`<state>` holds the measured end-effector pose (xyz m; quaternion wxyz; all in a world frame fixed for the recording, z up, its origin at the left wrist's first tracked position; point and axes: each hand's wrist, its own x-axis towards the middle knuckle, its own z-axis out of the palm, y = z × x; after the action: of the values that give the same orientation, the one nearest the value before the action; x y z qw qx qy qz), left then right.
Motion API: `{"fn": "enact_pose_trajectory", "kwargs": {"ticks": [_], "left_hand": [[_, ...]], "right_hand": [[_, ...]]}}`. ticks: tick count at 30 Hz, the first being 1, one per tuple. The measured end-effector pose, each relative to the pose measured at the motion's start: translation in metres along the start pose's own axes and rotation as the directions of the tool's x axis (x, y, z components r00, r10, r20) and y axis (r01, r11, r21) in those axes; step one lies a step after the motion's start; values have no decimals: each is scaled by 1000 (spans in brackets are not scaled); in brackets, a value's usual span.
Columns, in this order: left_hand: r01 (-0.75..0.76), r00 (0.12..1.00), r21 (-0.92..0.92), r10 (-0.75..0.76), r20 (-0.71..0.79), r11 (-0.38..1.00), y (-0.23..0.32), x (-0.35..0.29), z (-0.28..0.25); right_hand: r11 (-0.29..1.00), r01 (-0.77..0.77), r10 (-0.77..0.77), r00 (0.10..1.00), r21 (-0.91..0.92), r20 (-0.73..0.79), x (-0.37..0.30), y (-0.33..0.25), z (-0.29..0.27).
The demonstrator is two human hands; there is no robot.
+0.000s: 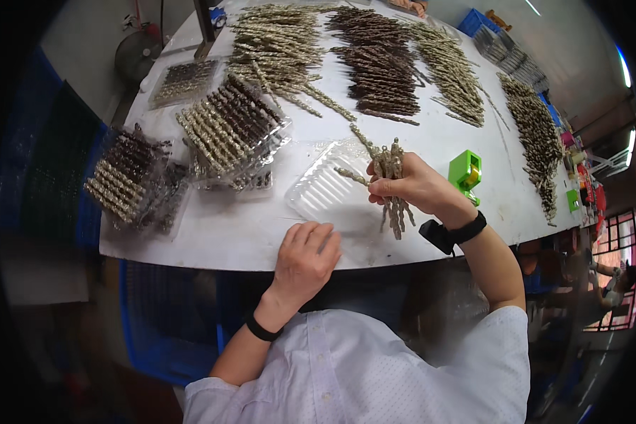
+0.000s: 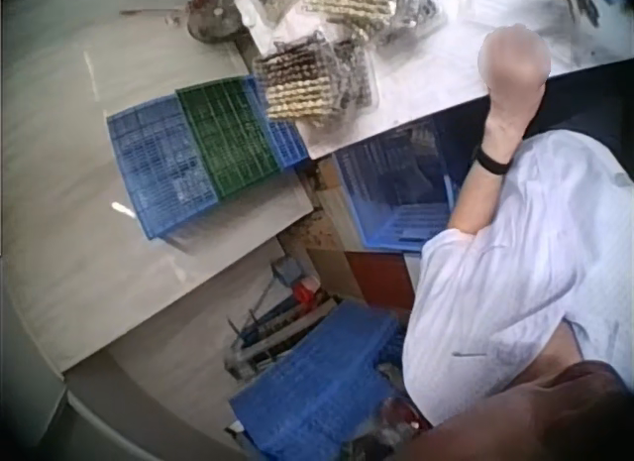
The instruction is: The person sorts and packs roasted snack sticks into clear plastic trays. They pick up handfuls of sticks from a large pile on the table, arrange them neatly into the tray compartments, and then move the filled tray aside. The process is repeated continuously with different batches of sticks.
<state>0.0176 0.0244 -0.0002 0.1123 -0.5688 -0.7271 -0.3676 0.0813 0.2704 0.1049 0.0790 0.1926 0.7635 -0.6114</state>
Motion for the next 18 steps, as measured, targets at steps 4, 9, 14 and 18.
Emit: {"fn": "enact_pose_trajectory", "kwargs": {"ticks": [4,9,14,18], "left_hand": [[-8,1000,14,8,-7,1000,1,-1,7],[-34,998,65,38,-59,997,1,-2,13],[-53,991,80,62,-114,995,5,-1,19],[-68,987,91,80,-138,994,8,0,24]], "right_hand": [[994,-18,24,999,106,-47,6,5,14],[995,-90,93,991,43,-91,8,14,20],[910,-170,150,985,-379,-83,1,6,38],[899,-180,126,980,-399,-157,9,11,43]]}}
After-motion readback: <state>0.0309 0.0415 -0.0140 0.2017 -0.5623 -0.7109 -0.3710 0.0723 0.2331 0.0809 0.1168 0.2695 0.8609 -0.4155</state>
